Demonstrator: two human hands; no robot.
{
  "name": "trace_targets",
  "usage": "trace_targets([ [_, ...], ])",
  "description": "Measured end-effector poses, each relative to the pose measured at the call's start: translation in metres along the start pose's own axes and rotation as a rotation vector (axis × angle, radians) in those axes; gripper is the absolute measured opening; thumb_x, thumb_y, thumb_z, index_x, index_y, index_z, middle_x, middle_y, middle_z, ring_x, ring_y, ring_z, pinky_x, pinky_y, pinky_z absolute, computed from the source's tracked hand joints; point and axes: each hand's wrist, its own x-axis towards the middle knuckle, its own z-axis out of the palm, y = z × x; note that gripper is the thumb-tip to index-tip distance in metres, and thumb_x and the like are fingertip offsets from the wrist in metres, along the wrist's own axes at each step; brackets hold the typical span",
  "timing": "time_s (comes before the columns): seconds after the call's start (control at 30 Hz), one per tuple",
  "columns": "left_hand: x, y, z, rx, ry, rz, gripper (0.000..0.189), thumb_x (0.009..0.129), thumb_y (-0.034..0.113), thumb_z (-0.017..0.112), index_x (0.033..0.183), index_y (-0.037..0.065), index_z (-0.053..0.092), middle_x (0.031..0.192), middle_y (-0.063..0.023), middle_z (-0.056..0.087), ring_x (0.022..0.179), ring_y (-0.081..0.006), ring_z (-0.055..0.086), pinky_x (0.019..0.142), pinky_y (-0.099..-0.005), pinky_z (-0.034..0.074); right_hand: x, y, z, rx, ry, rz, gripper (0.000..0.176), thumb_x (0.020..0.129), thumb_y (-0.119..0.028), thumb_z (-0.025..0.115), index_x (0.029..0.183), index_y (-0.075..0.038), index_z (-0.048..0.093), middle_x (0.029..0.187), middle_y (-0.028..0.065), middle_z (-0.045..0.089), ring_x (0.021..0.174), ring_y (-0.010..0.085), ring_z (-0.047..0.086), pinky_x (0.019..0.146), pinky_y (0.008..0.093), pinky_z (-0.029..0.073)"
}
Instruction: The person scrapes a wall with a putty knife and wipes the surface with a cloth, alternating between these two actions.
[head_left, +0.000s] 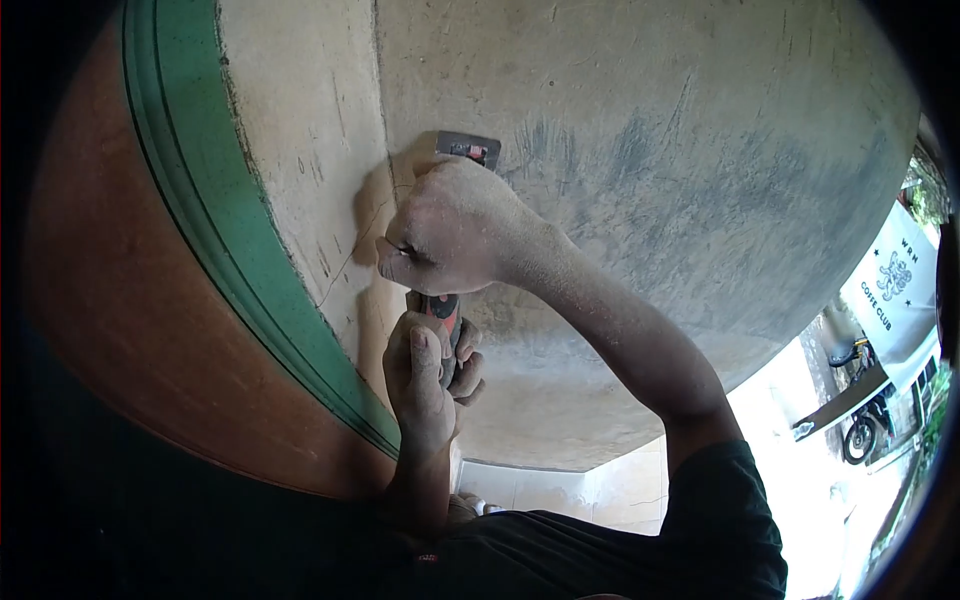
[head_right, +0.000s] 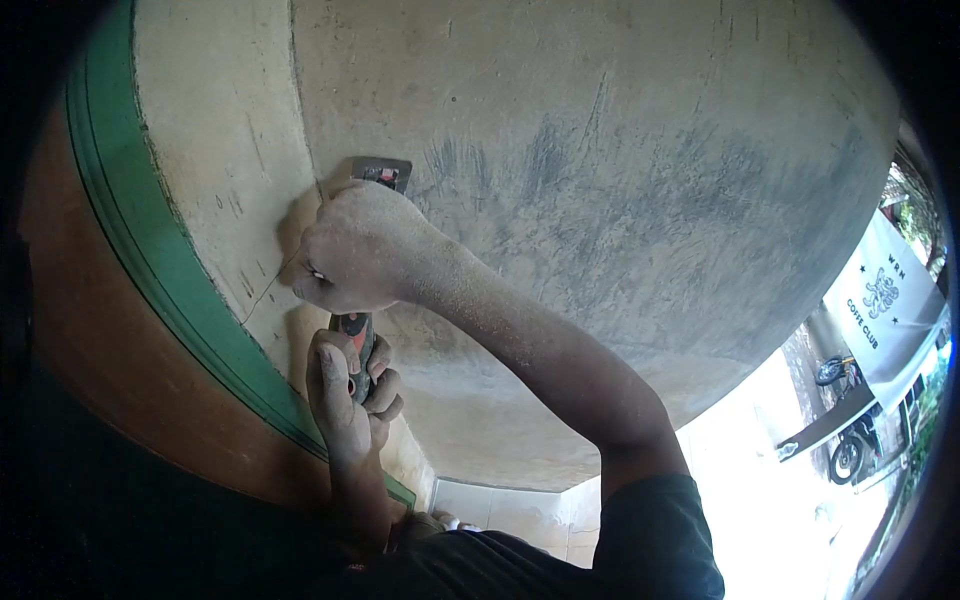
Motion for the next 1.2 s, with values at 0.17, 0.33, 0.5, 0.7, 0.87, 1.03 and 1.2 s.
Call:
trace_targets([
  [0.17,-0.005,-0.005,-0.004,-0.035,0.006,-0.005,0.037,0.095,0.044,0.045,0.08,0.011,0.039,0.072,-0.0076,0.044,0.044,-0.0038,0.025,0.035,-0.0183,0.016,-0.007,-0.007,0.006,-0.015,0.033,0.031,0.04,0.08,-0.025,0.05,0.044,-0.009,0.05,0.041,0.0091,0.047,0.042,0.026,0.044,0.064,0.0371,0.043],
  [0.33,-0.009,-0.019,0.002,0.043,-0.029,0.034,0.033,0.096,0.044,0.04,0.082,0.015,0.036,0.075,-0.0049,0.041,0.042,-0.0032,0.022,0.034,-0.0167,0.015,-0.018,-0.002,0.016,0.099,0.019,0.022,0.038,0.079,-0.023,0.052,0.045,-0.007,0.052,0.041,0.0082,0.047,0.042,0.0265,0.044,0.064,0.0366,0.043],
  [0.5,-0.005,0.0,0.0,-0.041,-0.031,-0.038,0.034,0.096,0.042,0.043,0.083,0.011,0.04,0.073,-0.0072,0.044,0.045,-0.0043,0.027,0.036,-0.0174,0.018,-0.011,-0.007,0.0,0.08,-0.038,0.157,0.037,0.079,-0.025,0.05,0.047,-0.006,0.054,0.043,0.0097,0.049,0.045,0.0266,0.049,0.06,0.0372,0.045],
  [0.7,-0.016,-0.011,0.001,-0.044,-0.056,-0.047,0.033,0.096,0.043,0.041,0.083,0.013,0.038,0.076,-0.007,0.043,0.043,-0.003,0.024,0.034,-0.0177,0.015,-0.021,-0.007,0.012,0.074,-0.1,0.092,0.038,0.08,-0.029,0.047,0.052,-0.005,0.059,0.048,0.0137,0.052,0.049,0.0282,0.055,0.061,0.04,0.047],
  [0.87,-0.016,-0.013,-0.004,-0.033,-0.076,-0.03,0.033,0.095,0.044,0.042,0.083,0.014,0.037,0.077,-0.0062,0.042,0.041,-0.0032,0.022,0.034,-0.0177,0.014,-0.02,-0.014,0.006,0.1,-0.197,0.203,0.036,0.079,-0.027,0.047,0.053,-0.005,0.059,0.048,0.0129,0.051,0.047,0.0281,0.051,0.062,0.0394,0.046],
  [1.03,-0.024,-0.017,0.005,-0.055,-0.098,0.005,0.029,0.096,0.036,0.046,0.083,0.01,0.04,0.074,-0.0065,0.04,0.044,-0.0043,0.025,0.035,-0.018,0.018,-0.028,-0.009,0.008,0.085,-0.13,0.034,0.038,0.078,-0.023,0.051,0.046,-0.005,0.049,0.045,0.0095,0.051,0.045,0.0289,0.043,0.064,0.0355,0.041],
  [1.2,-0.013,0.0,-0.002,-0.174,-0.157,0.001,0.025,0.095,0.025,0.049,0.083,0.005,0.042,0.071,-0.0096,0.041,0.052,-0.0074,0.032,0.036,-0.0186,0.02,-0.018,-0.005,0.004,0.083,-0.147,0.002,0.034,0.078,-0.023,0.051,0.048,-0.006,0.05,0.047,0.0091,0.052,0.045,0.0278,0.046,0.065,0.0358,0.04],
])
